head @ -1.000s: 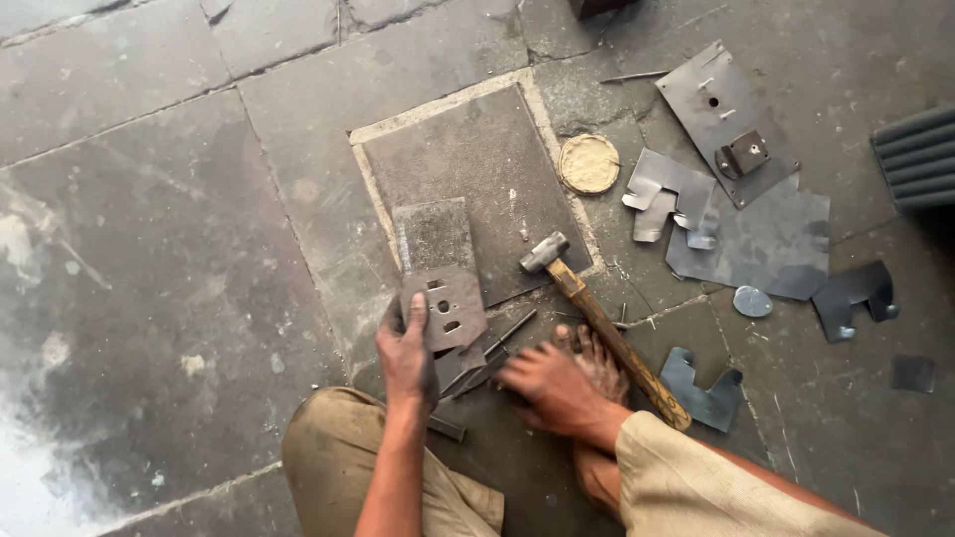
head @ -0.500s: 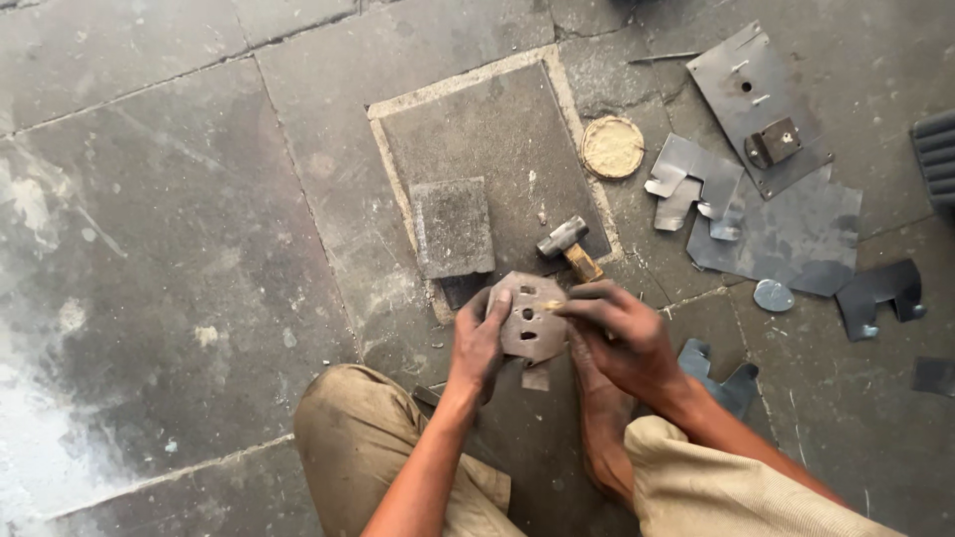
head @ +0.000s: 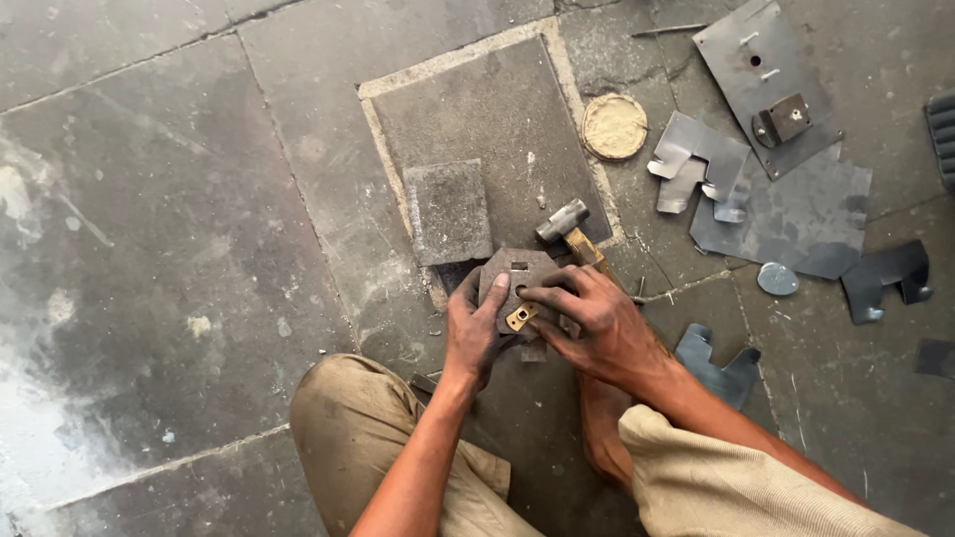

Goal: The person sits on the floor and uses a hammer and metal punch to shape and assemble metal components. They repeatedly position a metal piece on a block, strike it with a hammer, and insert small metal parts into holes.

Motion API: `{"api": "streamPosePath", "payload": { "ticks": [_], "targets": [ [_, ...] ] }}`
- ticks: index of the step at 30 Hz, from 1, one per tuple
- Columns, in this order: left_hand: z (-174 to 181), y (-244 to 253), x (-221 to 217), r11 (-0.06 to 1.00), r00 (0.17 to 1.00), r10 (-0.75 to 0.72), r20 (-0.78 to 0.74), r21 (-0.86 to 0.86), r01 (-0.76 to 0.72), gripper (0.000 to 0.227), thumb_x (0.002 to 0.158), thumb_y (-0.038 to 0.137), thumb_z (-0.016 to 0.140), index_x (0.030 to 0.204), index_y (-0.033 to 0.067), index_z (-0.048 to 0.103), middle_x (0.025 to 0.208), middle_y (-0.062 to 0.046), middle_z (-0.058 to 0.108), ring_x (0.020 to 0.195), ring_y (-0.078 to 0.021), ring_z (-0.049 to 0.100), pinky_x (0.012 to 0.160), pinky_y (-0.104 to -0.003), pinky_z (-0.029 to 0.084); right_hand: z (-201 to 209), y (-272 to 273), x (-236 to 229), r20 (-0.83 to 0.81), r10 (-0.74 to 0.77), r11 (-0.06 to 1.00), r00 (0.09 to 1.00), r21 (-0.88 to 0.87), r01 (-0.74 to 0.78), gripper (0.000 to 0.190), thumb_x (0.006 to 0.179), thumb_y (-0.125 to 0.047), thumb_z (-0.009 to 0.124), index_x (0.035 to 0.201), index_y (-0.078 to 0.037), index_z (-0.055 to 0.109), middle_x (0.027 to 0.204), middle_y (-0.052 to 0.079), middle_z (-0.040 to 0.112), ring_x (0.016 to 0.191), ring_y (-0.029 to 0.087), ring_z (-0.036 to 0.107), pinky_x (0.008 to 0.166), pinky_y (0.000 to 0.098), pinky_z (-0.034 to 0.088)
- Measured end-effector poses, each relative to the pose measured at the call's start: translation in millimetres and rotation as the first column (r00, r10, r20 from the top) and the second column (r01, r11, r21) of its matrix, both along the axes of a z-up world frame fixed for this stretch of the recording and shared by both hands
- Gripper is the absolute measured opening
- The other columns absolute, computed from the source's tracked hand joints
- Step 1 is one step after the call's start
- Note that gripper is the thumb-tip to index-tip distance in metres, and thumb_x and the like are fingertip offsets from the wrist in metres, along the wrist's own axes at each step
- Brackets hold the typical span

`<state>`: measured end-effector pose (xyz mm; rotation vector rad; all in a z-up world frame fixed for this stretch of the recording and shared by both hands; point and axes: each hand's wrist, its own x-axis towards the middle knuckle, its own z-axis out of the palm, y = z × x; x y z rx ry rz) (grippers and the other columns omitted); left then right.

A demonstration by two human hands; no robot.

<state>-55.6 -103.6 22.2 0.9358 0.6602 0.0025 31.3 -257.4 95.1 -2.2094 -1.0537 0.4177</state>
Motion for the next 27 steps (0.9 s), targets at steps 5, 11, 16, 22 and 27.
{"api": "streamPosePath", "payload": {
  "ticks": [5, 11, 16, 22, 27],
  "targets": [
    [-7, -3, -5, 0.999, 1.000, -0.028, -0.002, 0.018, 0.028, 0.037, 0.102, 0.025, 0.063, 0.120, -0.0071, 0.067, 0.107, -0.012, 0.072, 0.092, -0.0158, 0.067, 0.079, -0.030, 0.056, -7, -6, -5, 0.039, 0.001, 0.999, 0.999, 0.034, -0.003, 0.032, 0.081, -0.020, 0.081, 0.111, -0.011, 0.074, 0.112, 0.010, 0.069, 0.099, 0.029, 0.067, 0.085, 0.0423, 0.054],
    [-17, -5, -5, 0.992, 0.996, -0.036, -0.087, 0.120, 0.046, 0.049, 0.097, 0.031, 0.066, 0.127, -0.0070, 0.064, 0.115, -0.014, 0.074, 0.102, -0.0186, 0.069, 0.089, -0.032, 0.056, -17, -12, 0, -0.308, -0.192, 0.975, 0.932, 0.046, 0.216, 0.022, 0.091, -0.018, 0.075, 0.112, -0.011, 0.077, 0.102, 0.006, 0.077, 0.087, 0.017, 0.072, 0.073, 0.0317, 0.059],
    [-23, -10, -9, 0.975, 0.988, -0.022, -0.155, 0.216, 0.056, 0.051, 0.098, 0.032, 0.068, 0.131, -0.0060, 0.058, 0.120, -0.012, 0.068, 0.108, -0.0167, 0.066, 0.093, -0.031, 0.054, -23, -17, 4, -0.353, -0.213, 0.968, 0.911, 0.047, 0.245, 0.020, 0.091, -0.014, 0.074, 0.109, -0.009, 0.078, 0.097, 0.005, 0.078, 0.083, 0.016, 0.073, 0.072, 0.0312, 0.060],
    [-12, -10, -6, 0.984, 0.994, -0.107, -0.037, 0.142, 0.111, 0.044, 0.101, 0.033, 0.061, 0.123, -0.0040, 0.068, 0.111, -0.011, 0.074, 0.099, -0.0156, 0.067, 0.086, -0.031, 0.055, -16, -8, 2, -0.146, -0.193, 0.978, 0.970, 0.049, 0.202, 0.020, 0.088, -0.013, 0.078, 0.107, -0.008, 0.075, 0.100, 0.009, 0.072, 0.088, 0.023, 0.074, 0.075, 0.0340, 0.060],
    [-2, -7, -5, 0.986, 0.994, -0.108, 0.029, 0.128, 0.103, 0.040, 0.104, 0.034, 0.060, 0.120, -0.0019, 0.069, 0.109, -0.010, 0.073, 0.099, -0.0147, 0.066, 0.086, -0.030, 0.055, 1, 3, 1, -0.128, -0.183, 0.983, 0.975, -0.015, 0.182, 0.028, 0.084, -0.018, 0.080, 0.110, -0.011, 0.075, 0.108, 0.009, 0.070, 0.085, 0.025, 0.073, 0.072, 0.0363, 0.060]
  ]
}}
